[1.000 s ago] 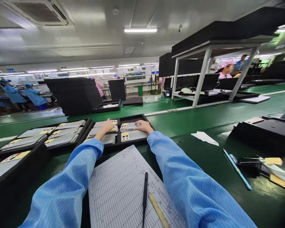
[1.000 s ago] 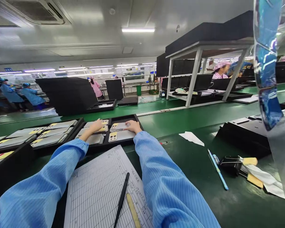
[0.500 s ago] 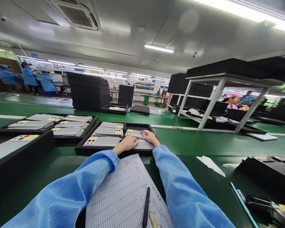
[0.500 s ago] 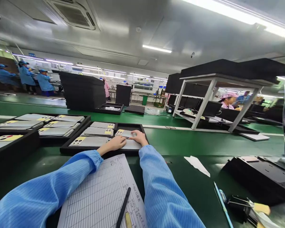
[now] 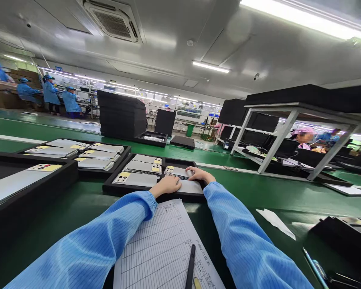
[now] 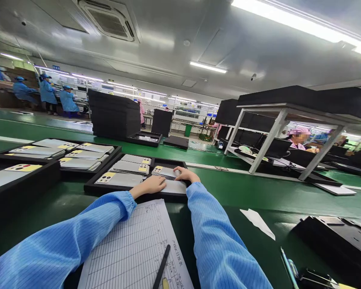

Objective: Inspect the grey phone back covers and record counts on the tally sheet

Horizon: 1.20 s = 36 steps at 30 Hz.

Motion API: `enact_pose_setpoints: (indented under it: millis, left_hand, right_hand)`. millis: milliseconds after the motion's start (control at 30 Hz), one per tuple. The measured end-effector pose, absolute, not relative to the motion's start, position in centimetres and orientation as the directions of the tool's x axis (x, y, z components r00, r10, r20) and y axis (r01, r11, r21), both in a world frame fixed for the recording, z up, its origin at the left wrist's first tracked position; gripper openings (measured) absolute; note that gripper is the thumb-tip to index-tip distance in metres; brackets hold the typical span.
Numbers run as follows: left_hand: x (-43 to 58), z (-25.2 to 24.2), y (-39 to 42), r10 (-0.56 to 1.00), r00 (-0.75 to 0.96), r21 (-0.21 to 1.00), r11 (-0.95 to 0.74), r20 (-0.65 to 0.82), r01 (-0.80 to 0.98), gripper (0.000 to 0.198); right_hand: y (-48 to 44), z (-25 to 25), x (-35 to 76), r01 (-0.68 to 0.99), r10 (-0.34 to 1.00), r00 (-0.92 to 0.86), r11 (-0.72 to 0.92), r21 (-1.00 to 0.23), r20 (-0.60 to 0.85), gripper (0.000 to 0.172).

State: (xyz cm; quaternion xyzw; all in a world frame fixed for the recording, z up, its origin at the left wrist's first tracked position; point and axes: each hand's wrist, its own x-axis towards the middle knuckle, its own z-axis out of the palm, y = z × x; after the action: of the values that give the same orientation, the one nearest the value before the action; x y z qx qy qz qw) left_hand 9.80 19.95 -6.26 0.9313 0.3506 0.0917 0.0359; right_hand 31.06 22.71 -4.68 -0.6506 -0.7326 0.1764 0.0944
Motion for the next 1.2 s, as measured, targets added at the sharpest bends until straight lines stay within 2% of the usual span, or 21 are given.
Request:
enact_pose_setpoints:
  millis: [400, 700, 900, 1067, 1133, 1200]
  left_hand:
    - [9.5, -5.9, 19.9, 0.645, 0.75, 0.166, -0.763, 0.144, 0.624, 0.027]
    - [9.5, -6.2, 20.8, 0.64, 0.755, 0.164, -0.767, 0.141, 0.62, 0.031]
    - [9.6, -6.3, 21.2, 0.641, 0.753, 0.178, -0.766, 0.149, 0.617, 0.03]
    - [9.3, -6.0, 21.6, 0.631, 0.758, 0.189, -0.774, 0.164, 0.604, 0.028]
    - [9.3, -5.9, 21.6, 0.631, 0.756, 0.193, -0.775, 0.173, 0.602, 0.028]
    - [9.2, -5.9, 21.6, 0.634, 0.752, 0.201, -0.772, 0.181, 0.603, 0.028]
  right_hand:
    - [23.2, -3.4, 31.2, 0.925, 0.976, -0.128, 0.053, -0.376, -0.176, 0.037]
    - [22.6, -3.1, 31.0, 0.875, 0.98, -0.118, 0.027, -0.483, -0.158, 0.035]
    - [19.1, 2.1, 32.4, 0.844, 0.986, -0.133, 0.057, -0.533, -0.105, 0.047]
    - [12.5, 7.3, 29.3, 0.873, 0.973, -0.216, 0.153, -0.463, -0.085, 0.056]
    - [8.3, 7.3, 26.6, 0.877, 0.953, -0.29, 0.227, -0.423, -0.089, 0.055]
    - [3.7, 5.8, 23.9, 0.847, 0.876, -0.452, 0.363, -0.387, -0.167, 0.053]
